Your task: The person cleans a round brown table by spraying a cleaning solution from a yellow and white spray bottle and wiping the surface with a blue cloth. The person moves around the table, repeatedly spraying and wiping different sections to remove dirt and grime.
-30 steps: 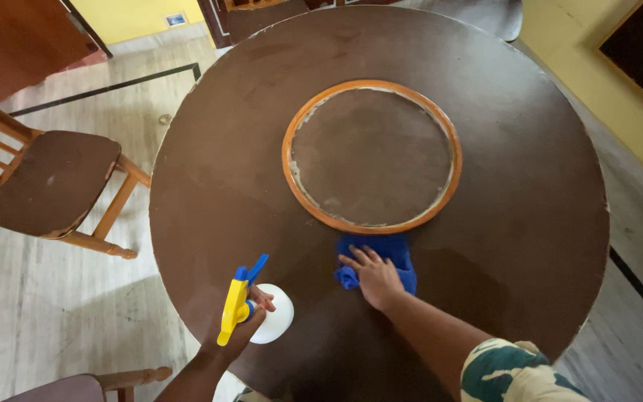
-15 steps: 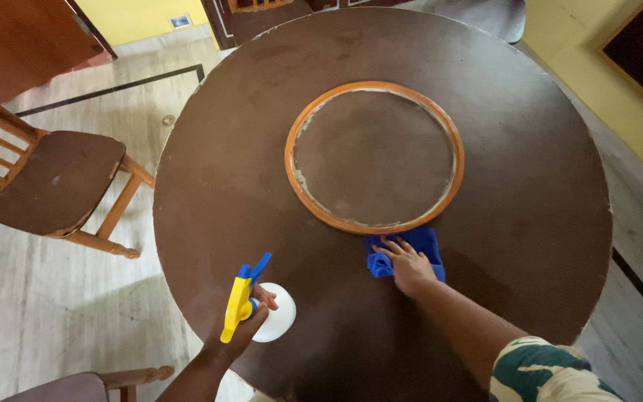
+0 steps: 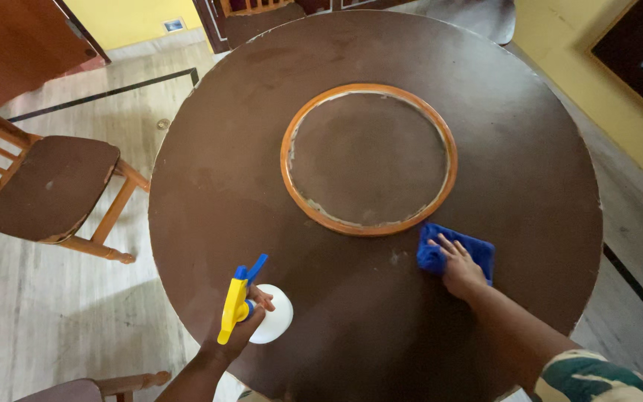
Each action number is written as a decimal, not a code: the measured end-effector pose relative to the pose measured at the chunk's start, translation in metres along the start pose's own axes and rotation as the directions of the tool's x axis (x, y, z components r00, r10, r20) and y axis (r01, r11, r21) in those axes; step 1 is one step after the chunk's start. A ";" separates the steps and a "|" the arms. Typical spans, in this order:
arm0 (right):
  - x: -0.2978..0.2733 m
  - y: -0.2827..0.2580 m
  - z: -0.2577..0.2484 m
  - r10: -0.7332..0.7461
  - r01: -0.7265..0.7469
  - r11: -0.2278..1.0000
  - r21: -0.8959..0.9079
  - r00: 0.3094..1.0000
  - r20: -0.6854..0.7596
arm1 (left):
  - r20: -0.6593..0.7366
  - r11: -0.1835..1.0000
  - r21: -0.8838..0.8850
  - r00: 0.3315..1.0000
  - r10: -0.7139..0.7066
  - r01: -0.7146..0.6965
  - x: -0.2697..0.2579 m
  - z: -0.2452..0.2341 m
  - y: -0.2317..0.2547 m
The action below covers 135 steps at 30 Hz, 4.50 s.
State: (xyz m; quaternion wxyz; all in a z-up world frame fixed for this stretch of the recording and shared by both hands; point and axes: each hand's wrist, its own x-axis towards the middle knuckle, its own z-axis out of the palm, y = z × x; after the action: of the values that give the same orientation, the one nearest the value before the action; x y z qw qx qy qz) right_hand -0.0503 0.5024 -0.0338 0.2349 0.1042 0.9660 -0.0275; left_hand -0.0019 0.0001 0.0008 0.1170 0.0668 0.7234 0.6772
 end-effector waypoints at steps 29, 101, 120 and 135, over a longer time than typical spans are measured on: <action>-0.101 0.127 0.122 0.088 -0.080 0.996 0.049 0.979 -0.185 | 0.010 0.997 -0.062 0.998 0.056 -0.056 0.003 -0.002 -0.015; -0.100 0.117 0.125 0.363 -0.358 0.931 0.074 0.929 -0.072 | -0.038 0.995 -0.085 0.998 0.047 -0.050 0.012 -0.003 -0.030; -0.147 0.105 0.159 -0.009 0.001 1.000 -0.026 0.946 -0.325 | -0.109 0.999 -0.045 0.994 -0.010 0.005 0.013 0.004 -0.029; -0.121 0.092 0.123 -0.032 0.014 0.998 -0.068 0.962 -0.272 | -0.159 0.990 -0.075 0.981 0.108 -0.121 -0.006 0.010 -0.068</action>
State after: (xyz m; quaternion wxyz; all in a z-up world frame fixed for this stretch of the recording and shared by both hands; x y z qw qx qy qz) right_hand 0.1296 0.5572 -0.0873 0.1023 0.0879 0.9907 0.0158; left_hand 0.0109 0.0029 -0.0668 0.0240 0.0504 0.6959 0.7160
